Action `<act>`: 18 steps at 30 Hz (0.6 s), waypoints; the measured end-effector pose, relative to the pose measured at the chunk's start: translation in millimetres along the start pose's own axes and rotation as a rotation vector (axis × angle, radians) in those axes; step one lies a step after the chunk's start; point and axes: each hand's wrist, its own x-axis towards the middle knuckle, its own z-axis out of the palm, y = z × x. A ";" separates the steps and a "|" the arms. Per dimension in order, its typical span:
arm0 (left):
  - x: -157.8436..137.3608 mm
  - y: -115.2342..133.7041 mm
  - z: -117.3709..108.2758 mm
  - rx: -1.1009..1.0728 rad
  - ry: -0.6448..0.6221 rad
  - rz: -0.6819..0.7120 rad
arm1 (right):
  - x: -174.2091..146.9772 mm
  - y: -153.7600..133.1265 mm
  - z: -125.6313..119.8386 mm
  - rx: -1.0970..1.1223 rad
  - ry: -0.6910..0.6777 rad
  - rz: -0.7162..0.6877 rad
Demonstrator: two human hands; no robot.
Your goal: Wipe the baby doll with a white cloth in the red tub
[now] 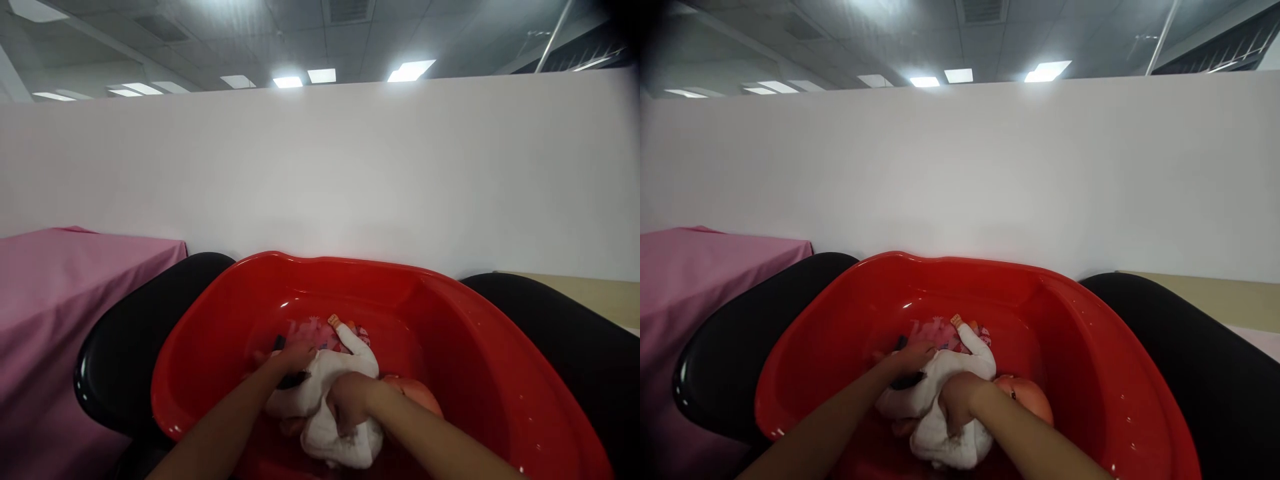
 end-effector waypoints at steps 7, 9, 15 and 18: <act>-6.3 19.5 -4.2 0.135 0.143 0.235 | -12.1 -3.9 -5.9 0.109 -0.090 -0.011; -11.8 29.9 -1.4 0.123 0.176 0.320 | -14.6 -9.2 -8.4 0.137 -0.222 0.014; -34.4 53.0 18.4 0.170 0.187 0.550 | -28.0 -22.7 -15.2 0.170 -0.315 0.032; -47.8 57.4 24.0 0.271 0.179 0.649 | -48.0 -29.8 -17.3 0.218 -0.300 0.055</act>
